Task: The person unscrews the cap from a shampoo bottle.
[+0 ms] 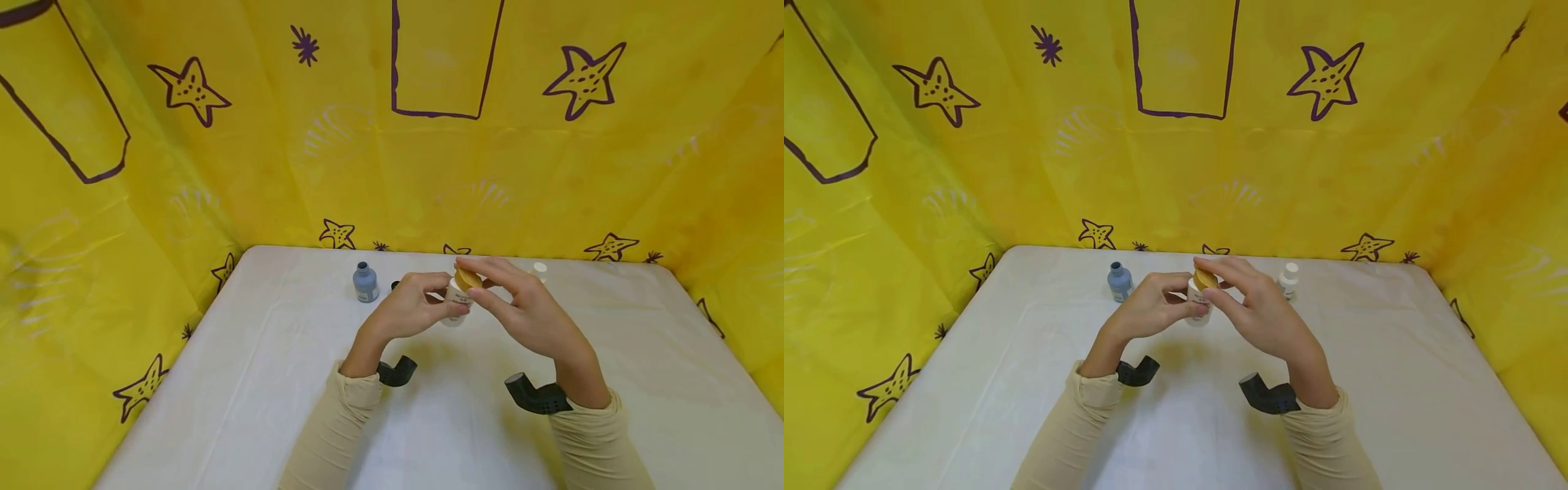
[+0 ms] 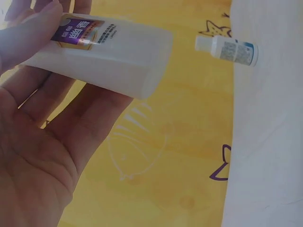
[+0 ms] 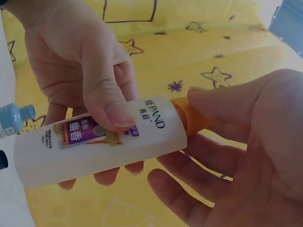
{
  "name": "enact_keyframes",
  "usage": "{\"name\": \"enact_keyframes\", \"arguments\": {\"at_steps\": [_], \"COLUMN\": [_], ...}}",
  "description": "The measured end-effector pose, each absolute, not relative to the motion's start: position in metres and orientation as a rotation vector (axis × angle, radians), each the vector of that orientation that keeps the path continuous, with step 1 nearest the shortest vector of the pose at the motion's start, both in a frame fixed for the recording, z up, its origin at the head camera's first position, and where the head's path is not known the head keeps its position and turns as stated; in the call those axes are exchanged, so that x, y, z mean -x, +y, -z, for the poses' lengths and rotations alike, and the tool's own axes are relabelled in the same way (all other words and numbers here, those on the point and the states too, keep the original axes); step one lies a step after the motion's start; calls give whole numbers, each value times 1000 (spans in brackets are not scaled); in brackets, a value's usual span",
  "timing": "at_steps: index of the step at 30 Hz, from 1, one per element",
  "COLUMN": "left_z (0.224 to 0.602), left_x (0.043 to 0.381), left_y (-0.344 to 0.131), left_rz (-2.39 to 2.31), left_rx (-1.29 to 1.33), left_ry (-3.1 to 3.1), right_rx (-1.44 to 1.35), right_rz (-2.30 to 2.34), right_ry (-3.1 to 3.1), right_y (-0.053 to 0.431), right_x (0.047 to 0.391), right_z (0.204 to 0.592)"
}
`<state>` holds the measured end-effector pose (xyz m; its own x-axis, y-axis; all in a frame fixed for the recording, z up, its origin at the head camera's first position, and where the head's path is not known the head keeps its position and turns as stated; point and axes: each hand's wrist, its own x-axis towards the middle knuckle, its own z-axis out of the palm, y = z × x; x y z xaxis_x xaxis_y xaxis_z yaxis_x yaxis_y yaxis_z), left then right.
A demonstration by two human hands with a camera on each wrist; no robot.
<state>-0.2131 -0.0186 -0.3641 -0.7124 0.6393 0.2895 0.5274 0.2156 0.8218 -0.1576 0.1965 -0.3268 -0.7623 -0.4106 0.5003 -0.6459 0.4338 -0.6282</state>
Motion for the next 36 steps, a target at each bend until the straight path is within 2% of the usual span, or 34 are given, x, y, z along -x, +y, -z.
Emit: {"name": "enact_keyframes", "arguments": {"at_steps": [6,13,36], "left_z": [363,364,362], "left_x": [212,212,210], "left_y": [-22,-23,-20], "left_rz": [-1551,-1537,-1490], "left_rx": [-1065,-1096,-1061], "left_ry": [2416,2412,2415], "right_rx": [-828,-664,-806], "right_rz": [-1244,-1224,-1139], "right_ry": [-2375,-2370,-2398], "right_y": [192,186,191], "right_x": [160,162,159], "right_z": [328,333,329]}}
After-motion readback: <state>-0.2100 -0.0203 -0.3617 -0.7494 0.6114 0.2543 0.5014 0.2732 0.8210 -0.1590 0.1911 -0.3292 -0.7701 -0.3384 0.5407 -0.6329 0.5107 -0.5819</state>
